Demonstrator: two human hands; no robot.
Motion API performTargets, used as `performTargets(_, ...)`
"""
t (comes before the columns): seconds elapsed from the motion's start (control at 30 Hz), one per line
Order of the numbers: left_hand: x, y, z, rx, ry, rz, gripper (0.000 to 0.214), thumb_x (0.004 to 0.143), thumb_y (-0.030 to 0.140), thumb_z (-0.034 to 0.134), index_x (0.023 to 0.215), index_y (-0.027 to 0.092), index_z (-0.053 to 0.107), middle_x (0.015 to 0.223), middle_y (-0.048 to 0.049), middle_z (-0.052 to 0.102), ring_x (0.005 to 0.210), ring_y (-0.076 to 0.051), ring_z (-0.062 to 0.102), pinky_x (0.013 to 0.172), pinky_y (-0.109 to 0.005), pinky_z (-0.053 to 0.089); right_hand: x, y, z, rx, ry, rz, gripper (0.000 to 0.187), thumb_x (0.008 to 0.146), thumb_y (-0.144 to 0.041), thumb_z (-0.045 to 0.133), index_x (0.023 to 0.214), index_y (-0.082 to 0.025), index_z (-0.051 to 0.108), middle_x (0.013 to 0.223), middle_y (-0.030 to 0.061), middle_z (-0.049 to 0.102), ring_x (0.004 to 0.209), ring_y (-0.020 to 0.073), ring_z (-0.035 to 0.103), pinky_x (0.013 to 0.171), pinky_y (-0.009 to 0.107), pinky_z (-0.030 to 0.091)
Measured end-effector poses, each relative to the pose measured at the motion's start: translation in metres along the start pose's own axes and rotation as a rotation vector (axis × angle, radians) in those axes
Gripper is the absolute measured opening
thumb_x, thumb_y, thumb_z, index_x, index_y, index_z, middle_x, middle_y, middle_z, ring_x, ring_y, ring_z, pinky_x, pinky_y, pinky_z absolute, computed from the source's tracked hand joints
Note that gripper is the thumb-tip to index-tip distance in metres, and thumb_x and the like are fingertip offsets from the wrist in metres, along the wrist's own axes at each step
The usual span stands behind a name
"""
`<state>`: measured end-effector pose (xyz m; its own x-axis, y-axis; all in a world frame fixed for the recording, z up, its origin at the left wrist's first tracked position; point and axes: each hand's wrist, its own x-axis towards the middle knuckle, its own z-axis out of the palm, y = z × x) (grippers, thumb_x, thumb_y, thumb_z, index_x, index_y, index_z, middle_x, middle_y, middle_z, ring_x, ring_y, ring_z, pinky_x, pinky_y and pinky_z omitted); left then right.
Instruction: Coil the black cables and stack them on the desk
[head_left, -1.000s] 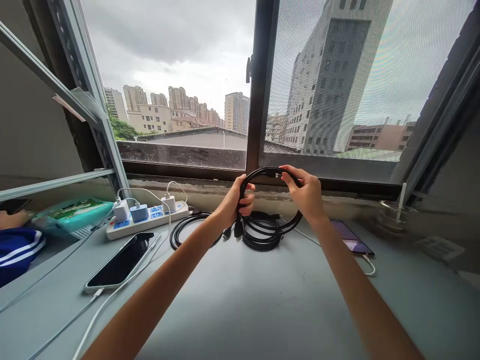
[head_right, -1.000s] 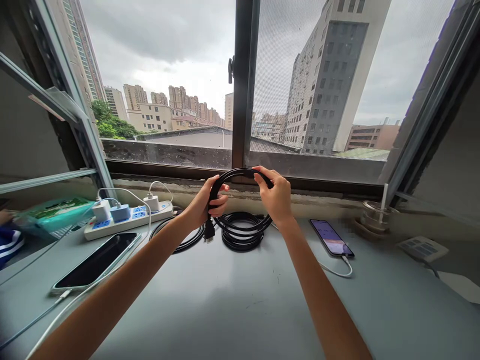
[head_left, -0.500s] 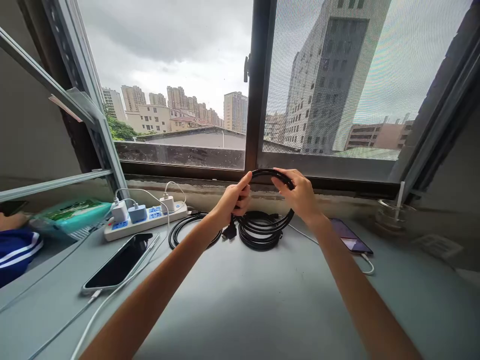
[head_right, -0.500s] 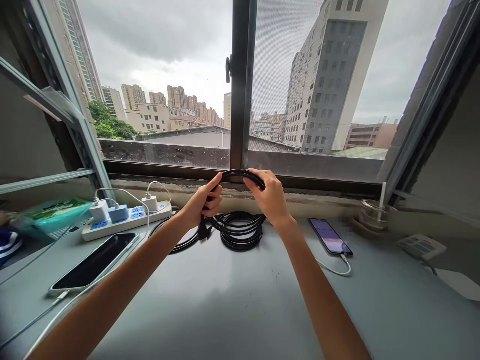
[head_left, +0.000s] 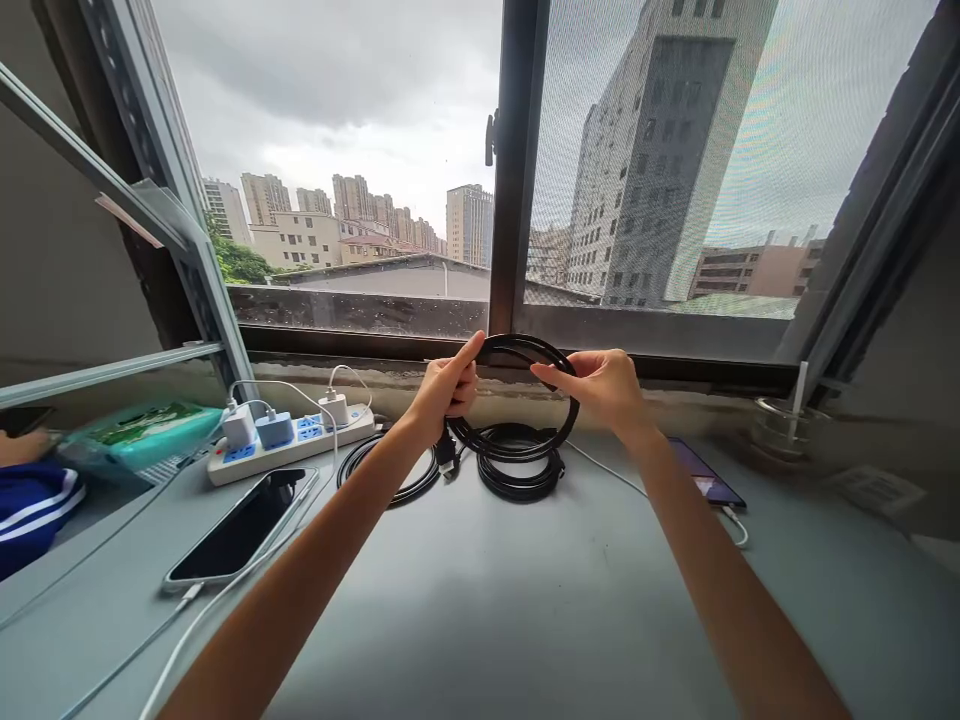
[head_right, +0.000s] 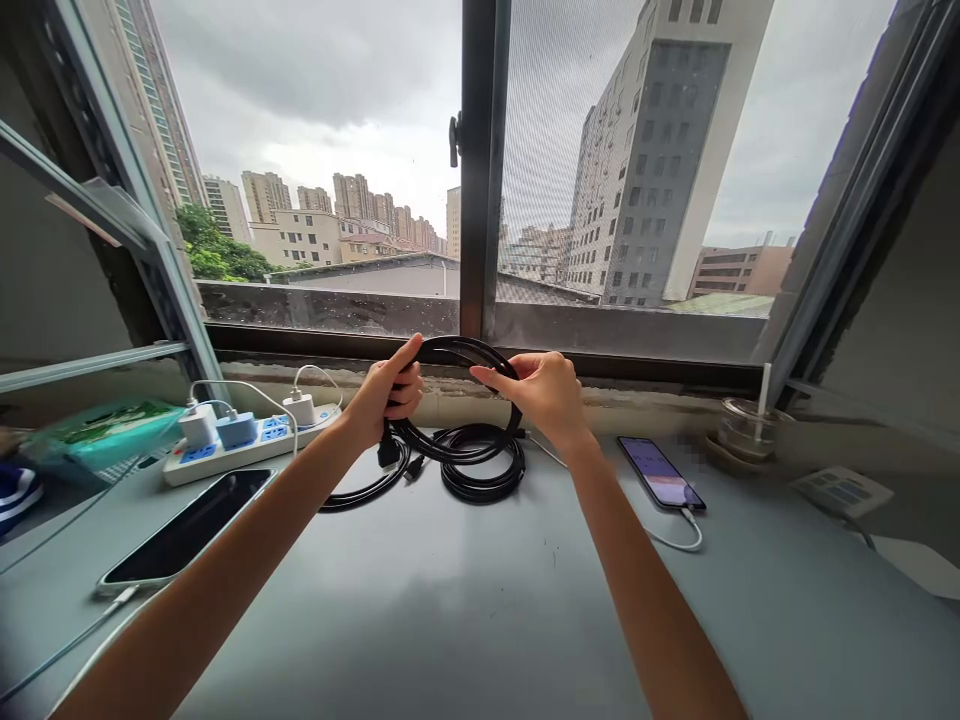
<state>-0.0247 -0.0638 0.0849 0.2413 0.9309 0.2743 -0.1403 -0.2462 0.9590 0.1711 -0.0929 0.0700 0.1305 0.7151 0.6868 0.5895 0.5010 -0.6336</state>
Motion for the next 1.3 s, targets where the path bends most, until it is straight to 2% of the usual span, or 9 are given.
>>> performTargets(0.13,-0.001,-0.003,0.003,-0.059,-0.050,-0.053,0.061,0.080,0.058,0.055,0.048,0.020,0.019,0.042,0.0085,0.011,0.032,-0.001,0.012,0.033,-0.019,0.002,0.000,-0.008,-0.002,0.282,-0.119,0.153,0.051,0.060,-0.063,0.072,0.047,-0.016,0.058,0.043,-0.0016,0.049,0.040,0.0069,0.039,0.039,0.022,0.026)
performTargets(0.3,-0.004,-0.008,0.010,-0.096,-0.115,-0.100,0.061,0.085,0.057,0.046,0.045,0.019,0.019,0.042,0.0069,0.011,0.032,-0.002,0.014,0.033,-0.020,0.003,-0.002,-0.016,-0.001,0.592,-0.284,0.224,0.043,0.063,-0.058,0.072,0.066,-0.015,0.068,0.057,0.0013,0.062,0.044,0.0083,0.050,0.050,0.025,0.047)
performTargets(0.43,0.001,-0.013,0.007,-0.136,-0.152,-0.130,0.061,0.085,0.056,0.047,0.045,0.019,0.019,0.042,0.0073,0.010,0.031,-0.002,0.014,0.033,-0.021,0.007,-0.002,-0.016,0.000,0.472,-0.293,0.147,0.042,0.067,-0.050,0.072,0.089,-0.016,0.069,0.074,0.0039,0.069,0.045,0.0091,0.055,0.050,0.026,0.051)
performTargets(0.6,0.008,-0.020,0.003,-0.175,-0.151,-0.163,0.059,0.086,0.055,0.047,0.046,0.019,0.022,0.041,0.0080,0.012,0.030,-0.002,0.014,0.033,-0.021,0.009,-0.002,-0.013,0.003,0.344,-0.175,0.022,0.062,0.063,-0.044,0.077,0.118,-0.025,0.058,0.086,0.0017,0.069,0.050,0.0119,0.061,0.048,0.026,0.053)
performTargets(0.73,0.007,-0.022,0.006,-0.177,-0.158,-0.183,0.059,0.087,0.056,0.046,0.048,0.019,0.021,0.041,0.0082,0.014,0.030,-0.002,0.014,0.032,-0.020,0.010,-0.001,-0.008,0.006,0.267,-0.025,-0.024,0.044,0.072,-0.049,0.069,0.107,-0.023,0.064,0.068,-0.0015,0.063,0.047,0.0134,0.061,0.047,0.026,0.050)
performTargets(0.83,0.005,-0.025,0.011,-0.152,-0.201,-0.176,0.056,0.083,0.059,0.050,0.051,0.019,0.028,0.044,0.0094,0.017,0.031,-0.001,0.017,0.033,-0.018,0.013,0.003,0.001,0.008,0.178,0.141,-0.058,0.038,0.074,-0.042,0.069,0.106,-0.023,0.064,0.080,-0.0002,0.064,0.043,0.0091,0.054,0.057,0.030,0.051)
performTargets(0.93,0.002,-0.029,0.016,-0.066,-0.247,-0.117,0.053,0.076,0.059,0.060,0.056,0.018,0.033,0.046,0.0096,0.022,0.035,-0.002,0.029,0.037,-0.017,0.021,0.008,0.009,0.007,0.103,0.243,-0.100,0.025,0.073,-0.035,0.070,0.094,-0.021,0.066,0.081,0.0015,0.064,0.060,0.0135,0.057,0.061,0.029,0.049)
performTargets(1.1,0.002,-0.033,0.016,-0.043,-0.245,-0.084,0.038,0.066,0.041,0.077,0.079,0.019,0.049,0.049,0.0089,0.041,0.050,-0.009,0.055,0.053,-0.018,0.040,0.011,0.008,0.004,0.105,0.346,-0.162,0.017,0.071,-0.031,0.072,0.083,-0.020,0.066,0.078,0.0013,0.062,0.071,0.0144,0.052,0.057,0.024,0.044)
performTargets(1.3,0.006,-0.034,0.008,0.230,-0.232,-0.148,0.037,0.073,0.051,0.065,0.079,0.016,0.058,0.065,-0.0027,0.066,0.069,-0.017,0.066,0.066,-0.025,0.047,0.012,0.009,0.009,0.172,0.516,-0.227,0.018,0.072,-0.032,0.072,0.082,-0.021,0.063,0.084,0.0014,0.059,0.074,0.0128,0.050,0.054,0.021,0.042)
